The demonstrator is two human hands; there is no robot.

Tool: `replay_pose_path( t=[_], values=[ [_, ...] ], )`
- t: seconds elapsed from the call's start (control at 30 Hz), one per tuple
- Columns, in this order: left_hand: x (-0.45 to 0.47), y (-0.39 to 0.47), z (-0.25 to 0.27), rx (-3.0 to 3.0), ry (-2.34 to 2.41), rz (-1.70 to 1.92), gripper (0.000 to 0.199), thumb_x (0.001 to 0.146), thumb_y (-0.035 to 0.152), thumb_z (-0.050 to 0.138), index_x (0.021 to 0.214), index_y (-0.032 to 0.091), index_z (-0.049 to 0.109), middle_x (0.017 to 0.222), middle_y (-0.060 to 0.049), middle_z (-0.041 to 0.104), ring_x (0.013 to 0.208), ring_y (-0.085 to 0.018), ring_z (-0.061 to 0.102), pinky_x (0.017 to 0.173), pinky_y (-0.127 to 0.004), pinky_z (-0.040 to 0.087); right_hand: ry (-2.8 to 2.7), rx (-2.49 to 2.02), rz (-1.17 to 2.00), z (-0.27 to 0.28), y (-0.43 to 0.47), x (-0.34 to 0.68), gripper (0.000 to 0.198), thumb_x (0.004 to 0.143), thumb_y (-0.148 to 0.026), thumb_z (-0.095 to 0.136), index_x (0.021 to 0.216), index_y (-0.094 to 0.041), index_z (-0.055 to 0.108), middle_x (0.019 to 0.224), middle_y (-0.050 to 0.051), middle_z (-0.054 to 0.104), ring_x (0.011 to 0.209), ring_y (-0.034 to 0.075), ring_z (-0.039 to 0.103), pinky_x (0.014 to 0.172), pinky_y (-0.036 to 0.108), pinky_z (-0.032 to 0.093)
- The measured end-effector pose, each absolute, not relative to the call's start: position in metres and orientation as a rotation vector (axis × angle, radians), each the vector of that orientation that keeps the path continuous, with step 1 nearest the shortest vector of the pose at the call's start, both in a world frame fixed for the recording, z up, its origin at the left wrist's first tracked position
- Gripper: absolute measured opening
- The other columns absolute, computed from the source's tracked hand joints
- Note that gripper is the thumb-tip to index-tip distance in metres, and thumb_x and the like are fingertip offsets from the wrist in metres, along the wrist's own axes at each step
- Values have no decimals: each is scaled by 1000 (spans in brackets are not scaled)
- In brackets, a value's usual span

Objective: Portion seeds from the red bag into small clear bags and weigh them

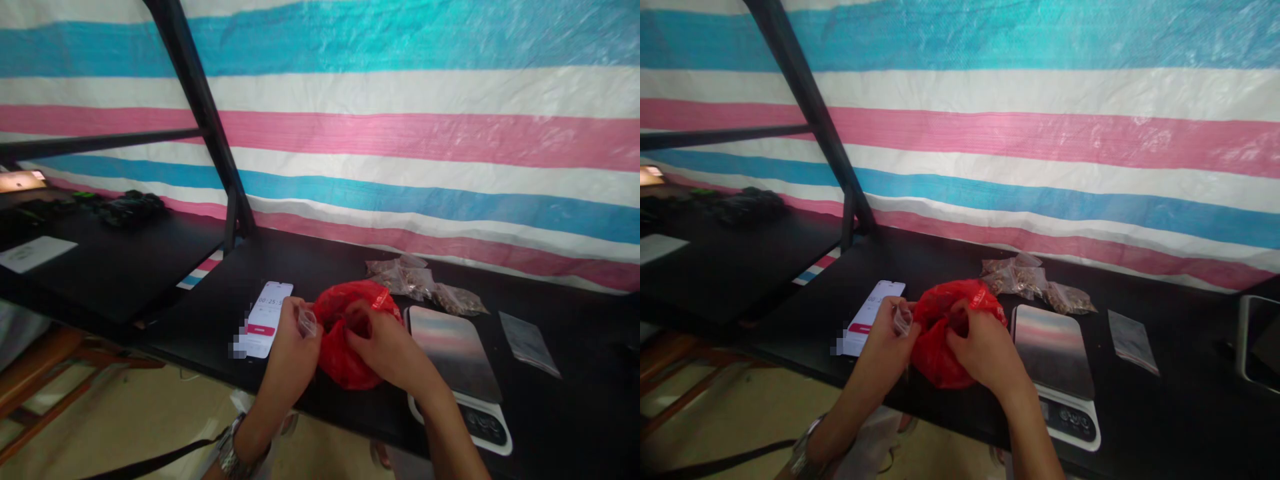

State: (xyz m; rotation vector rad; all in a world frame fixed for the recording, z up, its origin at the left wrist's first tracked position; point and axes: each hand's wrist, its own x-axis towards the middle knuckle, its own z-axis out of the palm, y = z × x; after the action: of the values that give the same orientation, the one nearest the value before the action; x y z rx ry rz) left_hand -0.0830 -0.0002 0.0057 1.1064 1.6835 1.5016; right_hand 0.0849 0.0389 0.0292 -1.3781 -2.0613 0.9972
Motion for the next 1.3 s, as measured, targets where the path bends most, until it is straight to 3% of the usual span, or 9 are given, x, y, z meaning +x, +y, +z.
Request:
replay_pose_path(
  t=[0.33, 0.47, 0.83, 1.1, 1.3],
  values=[
    [-81, 1, 15, 1027, 1640, 1560, 24, 71, 23, 64, 89, 25, 49, 83, 4, 62, 70, -15, 60, 65, -28, 49, -2093, -1409, 961, 30, 35, 83, 25, 88, -17, 63, 113, -24, 68, 102, 4, 79, 94, 23, 73, 81, 32, 47],
    [-80, 0, 17, 1018, 1609, 1579, 24, 72, 22, 65, 87, 25, 47, 82, 5, 61, 67, -14, 59, 61, -26, 47, -2038, -1349, 1059, 26, 37, 83, 19, 89, -20, 62, 107, -24, 69, 98, 2, 79, 90, 21, 73, 76, 30, 48],
    [-79, 5, 11, 1086, 1594, 1537, 23, 71, 21, 65, 88, 24, 49, 80, 5, 58, 71, -15, 61, 68, -28, 51, -1786, -1403, 1183, 32, 42, 81, 16, 90, -19, 63, 105, -20, 68, 94, 3, 78, 89, 20, 74, 83, 33, 53],
    [-74, 0, 23, 1311, 1808, 1876, 16, 87, 27, 71, 96, 23, 59, 95, -1, 63, 83, -17, 64, 78, -31, 54, -1637, -1392, 1210, 31, 50, 93, 23, 95, -29, 63, 114, -18, 66, 102, 8, 79, 94, 23, 76, 86, 36, 57],
    [-61, -10, 34, 1444, 1732, 1891, 6, 92, 25, 69, 96, 23, 65, 86, 1, 69, 73, -15, 66, 69, -26, 55, -1856, -1236, 1361, 43, 37, 109, 19, 93, -24, 63, 111, -22, 69, 101, 3, 77, 91, 19, 72, 79, 30, 56]
  ],
)
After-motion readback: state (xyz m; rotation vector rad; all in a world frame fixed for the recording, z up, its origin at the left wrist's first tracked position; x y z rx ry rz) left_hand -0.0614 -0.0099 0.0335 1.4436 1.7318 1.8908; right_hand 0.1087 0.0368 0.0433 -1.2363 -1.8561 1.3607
